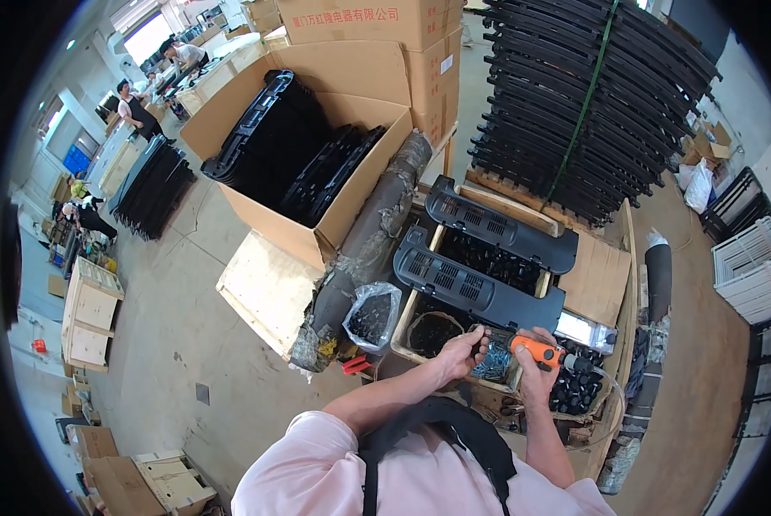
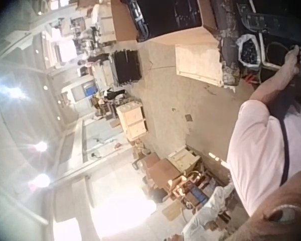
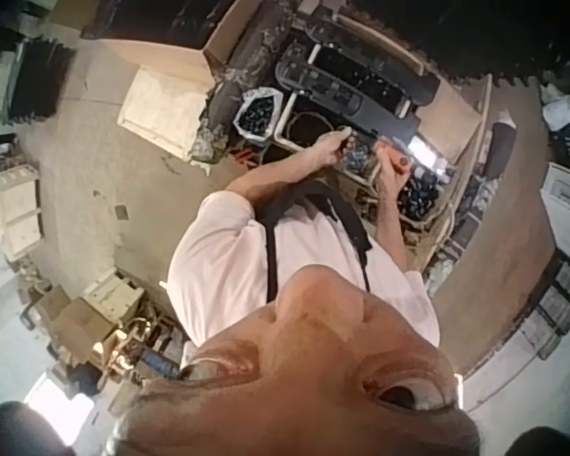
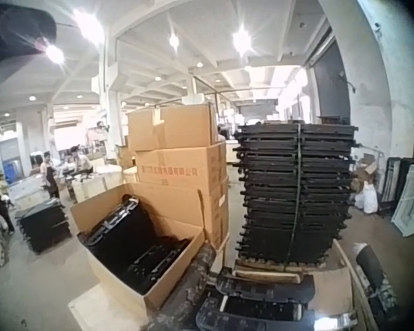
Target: Assembling plastic housings by inserting screws using a power screwdriver.
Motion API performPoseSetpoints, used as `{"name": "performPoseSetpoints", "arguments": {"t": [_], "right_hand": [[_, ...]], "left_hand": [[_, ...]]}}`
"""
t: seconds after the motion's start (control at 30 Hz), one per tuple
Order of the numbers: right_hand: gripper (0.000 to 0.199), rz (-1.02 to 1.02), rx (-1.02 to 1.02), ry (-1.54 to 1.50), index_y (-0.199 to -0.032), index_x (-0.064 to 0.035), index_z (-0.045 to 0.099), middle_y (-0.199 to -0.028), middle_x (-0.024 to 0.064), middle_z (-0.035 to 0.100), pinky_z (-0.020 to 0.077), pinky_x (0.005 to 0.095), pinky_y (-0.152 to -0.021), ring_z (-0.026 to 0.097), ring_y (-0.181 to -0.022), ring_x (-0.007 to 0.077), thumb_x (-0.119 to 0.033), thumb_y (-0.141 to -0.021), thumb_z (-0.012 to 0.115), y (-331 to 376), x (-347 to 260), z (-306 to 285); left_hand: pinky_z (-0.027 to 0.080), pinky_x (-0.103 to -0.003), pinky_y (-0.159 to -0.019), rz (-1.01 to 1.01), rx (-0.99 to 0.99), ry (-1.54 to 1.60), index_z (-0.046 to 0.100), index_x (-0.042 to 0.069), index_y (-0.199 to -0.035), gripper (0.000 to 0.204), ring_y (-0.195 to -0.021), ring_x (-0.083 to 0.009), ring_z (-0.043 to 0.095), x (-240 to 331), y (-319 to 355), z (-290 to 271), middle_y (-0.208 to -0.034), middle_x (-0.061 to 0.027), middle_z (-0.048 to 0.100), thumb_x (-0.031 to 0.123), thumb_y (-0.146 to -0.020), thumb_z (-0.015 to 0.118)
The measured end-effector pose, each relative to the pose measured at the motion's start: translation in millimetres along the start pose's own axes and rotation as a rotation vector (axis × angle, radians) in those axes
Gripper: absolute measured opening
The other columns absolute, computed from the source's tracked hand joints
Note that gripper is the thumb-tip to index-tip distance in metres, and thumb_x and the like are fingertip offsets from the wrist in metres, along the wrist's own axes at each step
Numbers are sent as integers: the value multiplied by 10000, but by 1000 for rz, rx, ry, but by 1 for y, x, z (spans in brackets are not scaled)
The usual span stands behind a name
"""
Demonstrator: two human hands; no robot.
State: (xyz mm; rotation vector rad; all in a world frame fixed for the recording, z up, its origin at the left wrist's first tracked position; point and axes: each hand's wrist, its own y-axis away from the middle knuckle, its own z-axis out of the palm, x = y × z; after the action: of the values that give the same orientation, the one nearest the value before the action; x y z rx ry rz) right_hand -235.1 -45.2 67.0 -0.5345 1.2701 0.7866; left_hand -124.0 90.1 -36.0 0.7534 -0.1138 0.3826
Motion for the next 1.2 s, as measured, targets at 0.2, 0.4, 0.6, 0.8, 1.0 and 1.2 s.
{"name": "performPoseSetpoints", "arguments": {"t": [0.2,0.4,0.6,0.8,1.0,1.2], "right_hand": [[541,-5,-13,-7,-1346,2,523,-1236,193,670,493,399,-1061,641,-1145,248,-15,-855,750,0,1,-1],[523,-17,-13,-1,-1360,-21,525,-1245,181,664,476,407,-1081,627,-1182,258,-3,-875,721,6,-3,-7],[530,-57,40,23,-1364,-13,528,-1255,191,664,460,411,-1094,627,-1184,267,13,-869,715,4,-6,-11],[519,-65,27,198,-1342,5,545,-1251,164,676,513,364,-1026,650,-1138,214,-37,-865,746,-10,-33,-2],[526,-83,16,316,-1351,2,549,-1256,157,676,519,355,-1023,650,-1130,194,-28,-869,758,-20,-41,-16],[503,-97,-32,371,-1331,-13,568,-1232,147,693,518,348,-1020,654,-1122,181,-11,-867,761,-30,-31,-8]], "left_hand": [[452,-228,-555,8,-11,17,669,124,-1085,234,-676,-88,547,1,1,2,-818,37,607,345,-1059,599],[455,-237,-584,-10,-61,55,675,130,-1128,248,-700,-92,548,-6,8,6,-824,44,605,357,-1052,608],[462,-257,-611,-42,-105,63,686,124,-1106,311,-703,-92,546,-7,10,21,-822,46,601,414,-1056,585],[523,-300,-625,-80,-16,48,631,58,-1171,273,-741,-160,624,-2,9,15,-946,-49,689,263,-1096,468],[497,-309,-645,15,39,-15,566,38,-1184,183,-752,-182,605,6,-1,2,-944,-93,674,175,-1070,525],[479,-304,-598,72,33,-50,565,38,-1167,175,-722,-171,591,13,-12,-2,-885,-90,670,180,-1076,516]]}}
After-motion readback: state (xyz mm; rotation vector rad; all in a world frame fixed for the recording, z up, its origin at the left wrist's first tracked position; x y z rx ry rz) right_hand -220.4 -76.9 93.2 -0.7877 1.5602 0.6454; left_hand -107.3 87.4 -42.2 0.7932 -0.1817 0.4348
